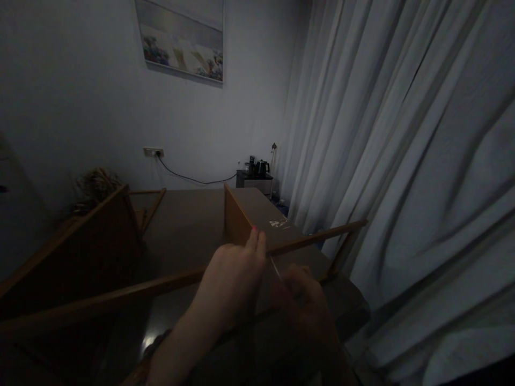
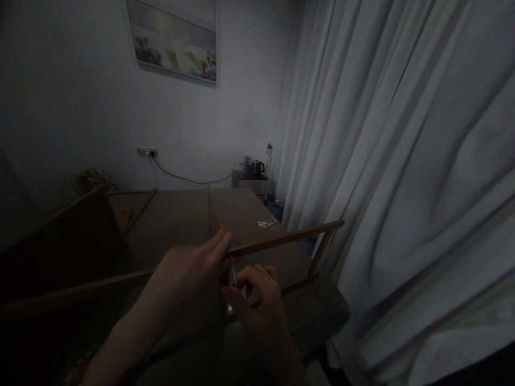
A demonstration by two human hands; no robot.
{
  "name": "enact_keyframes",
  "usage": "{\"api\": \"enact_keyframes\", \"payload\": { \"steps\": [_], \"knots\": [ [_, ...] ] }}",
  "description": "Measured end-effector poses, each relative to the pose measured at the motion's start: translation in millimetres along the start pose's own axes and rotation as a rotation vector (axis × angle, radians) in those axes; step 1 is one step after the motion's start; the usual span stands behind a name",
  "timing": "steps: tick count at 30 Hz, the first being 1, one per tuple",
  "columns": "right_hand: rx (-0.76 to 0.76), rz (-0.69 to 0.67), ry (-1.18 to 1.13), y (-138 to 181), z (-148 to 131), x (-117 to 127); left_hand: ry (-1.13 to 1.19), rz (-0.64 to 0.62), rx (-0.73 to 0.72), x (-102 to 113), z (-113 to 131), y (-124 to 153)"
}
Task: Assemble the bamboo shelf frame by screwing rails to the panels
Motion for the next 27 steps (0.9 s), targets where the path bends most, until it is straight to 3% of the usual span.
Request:
{"api": "enact_keyframes", "payload": {
  "steps": [4, 15, 27],
  "knots": [
    [0.004, 0.049, 0.036, 3, 1, 4, -0.001, -0.003, 0.003, -1, -1, -1],
    [0.159, 0.164, 0.406, 7, -25, 14, 0.033, -0.075, 0.011, -9, -4, -2],
    [0.132, 0.128, 0.512, 8, -26, 10, 0.036, -0.077, 0.007, -9, -3, -2]
  ]
}}
Point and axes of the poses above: each hand's wrist, its own y-axis away from the middle knuckle, its own x-axis out of the back of the hand, z = x × y, the point moved 10 cm from there along -y, towards the middle knuckle, and after that the axes turned 8 degrees about -y, right-handed, at the moved point
